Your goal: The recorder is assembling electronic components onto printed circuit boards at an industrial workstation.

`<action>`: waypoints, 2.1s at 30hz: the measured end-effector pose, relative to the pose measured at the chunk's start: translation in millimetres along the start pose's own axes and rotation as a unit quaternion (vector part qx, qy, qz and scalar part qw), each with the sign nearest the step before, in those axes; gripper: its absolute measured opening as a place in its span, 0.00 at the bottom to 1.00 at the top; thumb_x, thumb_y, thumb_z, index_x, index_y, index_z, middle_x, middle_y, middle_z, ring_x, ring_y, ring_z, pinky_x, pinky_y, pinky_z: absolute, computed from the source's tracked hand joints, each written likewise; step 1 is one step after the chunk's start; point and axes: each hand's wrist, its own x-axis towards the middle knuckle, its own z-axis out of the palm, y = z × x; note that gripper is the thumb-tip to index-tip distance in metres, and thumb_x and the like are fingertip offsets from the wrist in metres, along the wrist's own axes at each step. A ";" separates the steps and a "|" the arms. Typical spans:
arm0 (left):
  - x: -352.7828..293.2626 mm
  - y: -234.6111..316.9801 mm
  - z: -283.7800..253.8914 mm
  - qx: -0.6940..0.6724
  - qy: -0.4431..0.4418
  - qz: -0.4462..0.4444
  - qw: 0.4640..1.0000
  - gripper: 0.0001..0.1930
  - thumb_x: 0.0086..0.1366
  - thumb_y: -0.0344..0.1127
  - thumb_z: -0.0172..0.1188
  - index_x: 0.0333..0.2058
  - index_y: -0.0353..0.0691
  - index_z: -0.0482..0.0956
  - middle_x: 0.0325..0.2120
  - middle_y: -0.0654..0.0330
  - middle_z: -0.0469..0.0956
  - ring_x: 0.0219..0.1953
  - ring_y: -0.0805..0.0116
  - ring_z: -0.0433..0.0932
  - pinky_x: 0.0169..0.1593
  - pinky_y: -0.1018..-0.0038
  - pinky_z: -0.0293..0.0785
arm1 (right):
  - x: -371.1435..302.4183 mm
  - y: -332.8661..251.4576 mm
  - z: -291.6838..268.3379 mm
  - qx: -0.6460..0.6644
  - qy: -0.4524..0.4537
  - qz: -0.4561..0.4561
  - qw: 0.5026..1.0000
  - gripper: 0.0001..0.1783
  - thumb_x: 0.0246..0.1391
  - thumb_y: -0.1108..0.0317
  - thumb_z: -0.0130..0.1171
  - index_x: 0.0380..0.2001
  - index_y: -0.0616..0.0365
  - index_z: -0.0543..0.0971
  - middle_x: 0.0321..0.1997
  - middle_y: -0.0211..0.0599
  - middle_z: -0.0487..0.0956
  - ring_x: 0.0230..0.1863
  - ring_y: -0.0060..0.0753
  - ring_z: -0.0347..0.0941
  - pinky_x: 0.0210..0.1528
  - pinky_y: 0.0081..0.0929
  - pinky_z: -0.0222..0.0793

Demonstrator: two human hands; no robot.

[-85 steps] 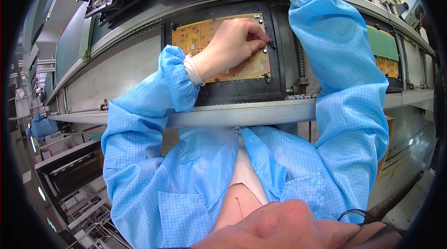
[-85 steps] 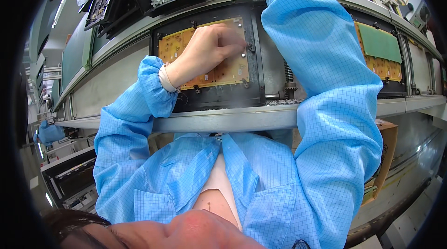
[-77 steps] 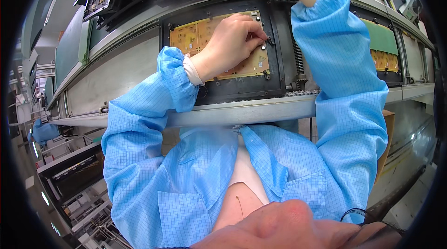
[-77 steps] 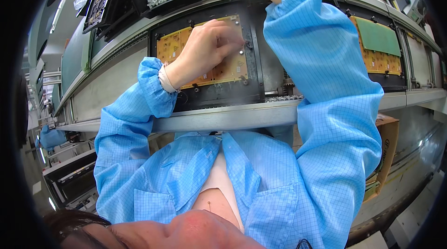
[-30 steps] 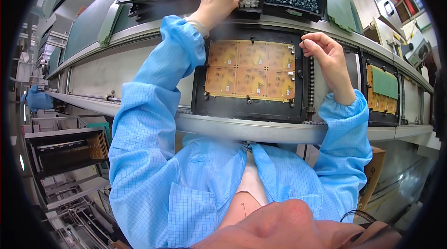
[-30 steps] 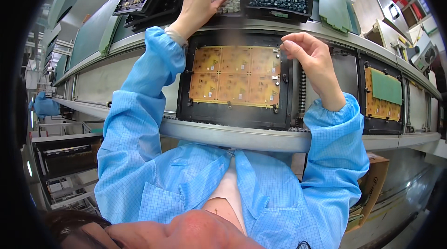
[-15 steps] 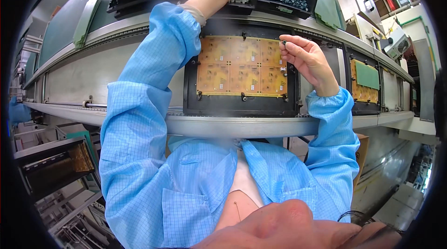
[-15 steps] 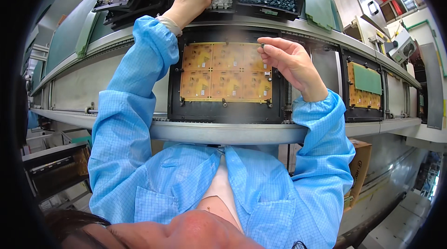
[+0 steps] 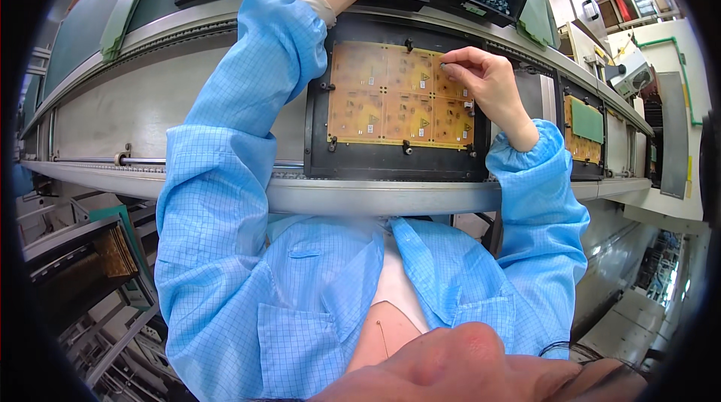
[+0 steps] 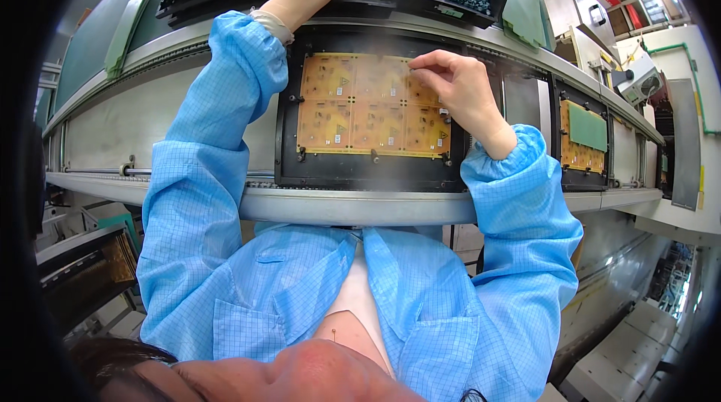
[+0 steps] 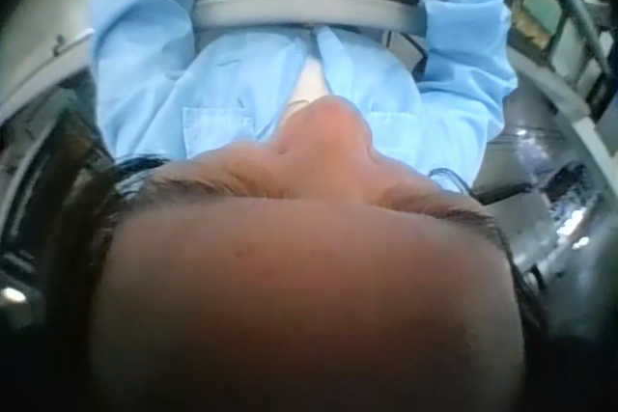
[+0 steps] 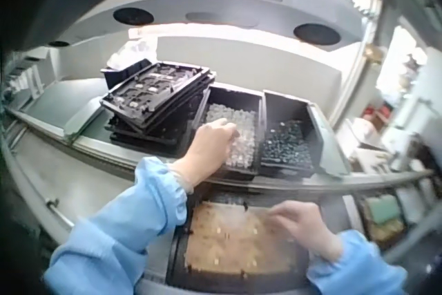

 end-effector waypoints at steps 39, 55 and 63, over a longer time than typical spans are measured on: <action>-76.0 37.1 -78.4 -0.347 0.154 0.136 0.915 0.04 0.60 0.25 0.65 0.34 0.35 0.82 0.31 0.53 0.80 0.33 0.55 0.81 0.37 0.69 0.77 | 16.5 -15.6 9.6 -0.286 0.043 -0.074 0.954 0.09 0.58 0.68 0.65 0.37 0.63 0.85 0.34 0.41 0.82 0.32 0.35 0.80 0.37 0.27 0.74; -79.2 40.4 -92.3 -0.298 0.061 0.015 0.952 0.04 0.59 0.25 0.64 0.34 0.35 0.82 0.30 0.52 0.80 0.33 0.54 0.81 0.37 0.68 0.78 | 24.5 -24.2 16.4 -0.346 0.047 -0.026 0.937 0.13 0.56 0.63 0.67 0.34 0.64 0.85 0.30 0.47 0.83 0.29 0.41 0.80 0.34 0.31 0.74; -81.4 36.1 -82.3 -0.364 0.139 0.130 0.912 0.04 0.58 0.25 0.65 0.34 0.36 0.82 0.29 0.52 0.80 0.32 0.53 0.81 0.36 0.68 0.77 | 20.9 -15.8 20.1 -0.384 0.090 -0.084 0.915 0.14 0.55 0.61 0.68 0.29 0.64 0.85 0.27 0.47 0.81 0.29 0.44 0.80 0.33 0.36 0.73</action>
